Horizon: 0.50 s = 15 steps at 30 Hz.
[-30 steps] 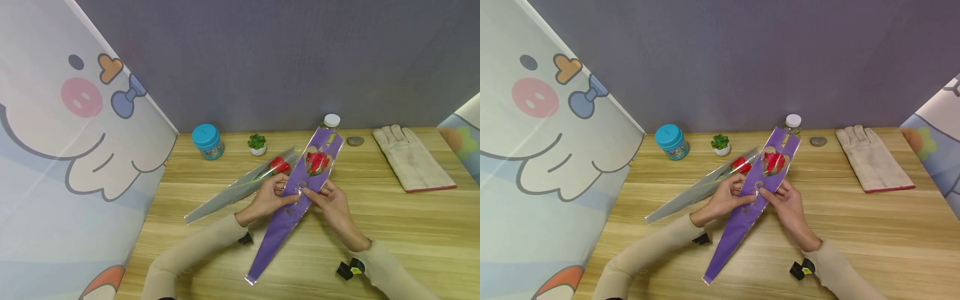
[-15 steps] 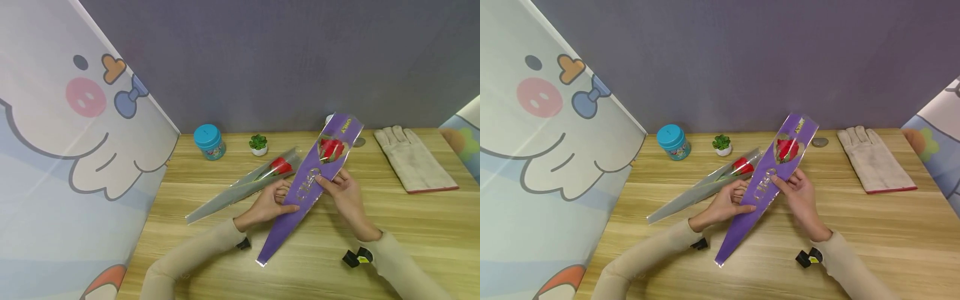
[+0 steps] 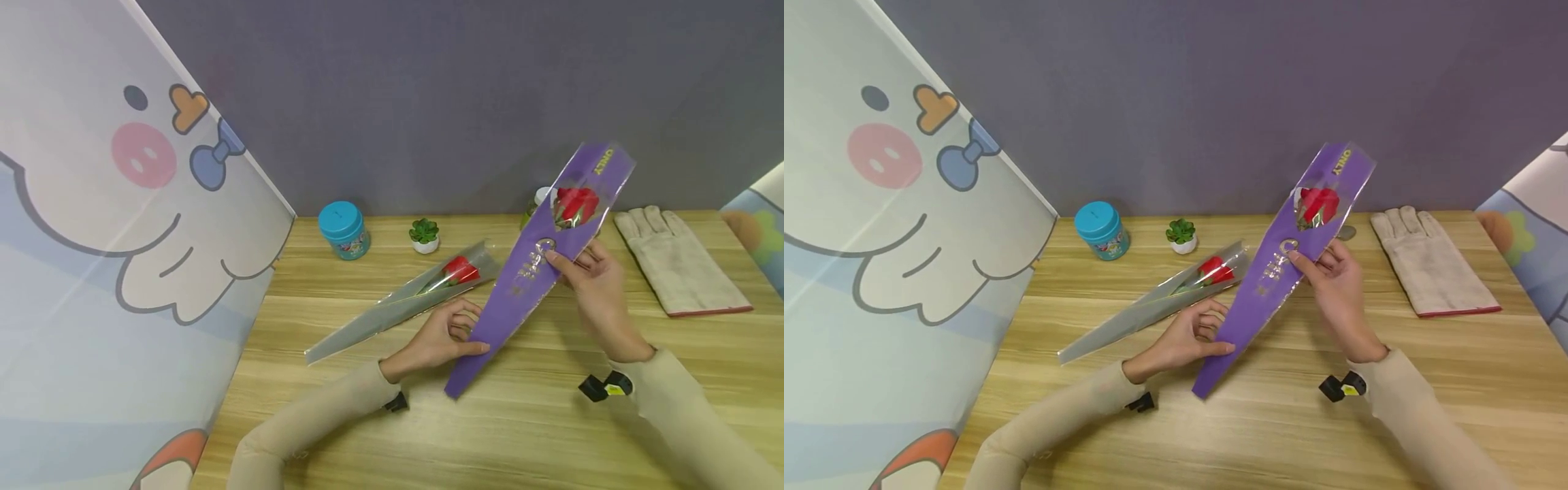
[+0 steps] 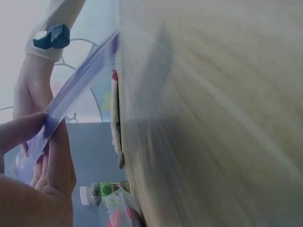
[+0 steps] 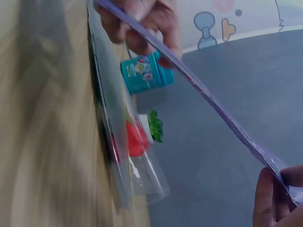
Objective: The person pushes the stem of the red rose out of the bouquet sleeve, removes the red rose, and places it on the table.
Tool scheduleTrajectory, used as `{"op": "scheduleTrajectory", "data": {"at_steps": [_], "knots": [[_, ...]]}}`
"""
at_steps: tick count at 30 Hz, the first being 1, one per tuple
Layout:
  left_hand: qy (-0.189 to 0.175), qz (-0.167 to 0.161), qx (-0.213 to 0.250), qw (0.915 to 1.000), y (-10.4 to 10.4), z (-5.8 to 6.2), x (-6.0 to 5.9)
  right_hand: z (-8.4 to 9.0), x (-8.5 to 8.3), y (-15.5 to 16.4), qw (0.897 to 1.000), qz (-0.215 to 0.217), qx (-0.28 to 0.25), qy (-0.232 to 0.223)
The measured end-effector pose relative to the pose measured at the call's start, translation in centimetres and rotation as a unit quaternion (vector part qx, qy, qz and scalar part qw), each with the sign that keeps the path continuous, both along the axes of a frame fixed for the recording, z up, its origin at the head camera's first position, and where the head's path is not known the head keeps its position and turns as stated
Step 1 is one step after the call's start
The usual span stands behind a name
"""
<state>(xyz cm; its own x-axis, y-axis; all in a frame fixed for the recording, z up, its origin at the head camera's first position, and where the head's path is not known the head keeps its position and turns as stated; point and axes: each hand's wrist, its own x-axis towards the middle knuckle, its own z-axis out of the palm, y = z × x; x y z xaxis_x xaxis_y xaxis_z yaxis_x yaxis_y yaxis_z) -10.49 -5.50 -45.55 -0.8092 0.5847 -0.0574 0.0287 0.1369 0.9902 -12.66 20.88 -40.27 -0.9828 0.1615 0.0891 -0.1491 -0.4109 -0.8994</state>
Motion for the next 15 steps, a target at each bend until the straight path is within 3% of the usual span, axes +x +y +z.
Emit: {"op": "scheduleTrajectory", "data": {"at_steps": [15], "knots": [[0.002, -0.015, -0.04, 0.9991, -1.2, -0.6, 0.6, 1.5, -2.1, 2.3, 0.999, -0.041, -0.031, 0.0]]}}
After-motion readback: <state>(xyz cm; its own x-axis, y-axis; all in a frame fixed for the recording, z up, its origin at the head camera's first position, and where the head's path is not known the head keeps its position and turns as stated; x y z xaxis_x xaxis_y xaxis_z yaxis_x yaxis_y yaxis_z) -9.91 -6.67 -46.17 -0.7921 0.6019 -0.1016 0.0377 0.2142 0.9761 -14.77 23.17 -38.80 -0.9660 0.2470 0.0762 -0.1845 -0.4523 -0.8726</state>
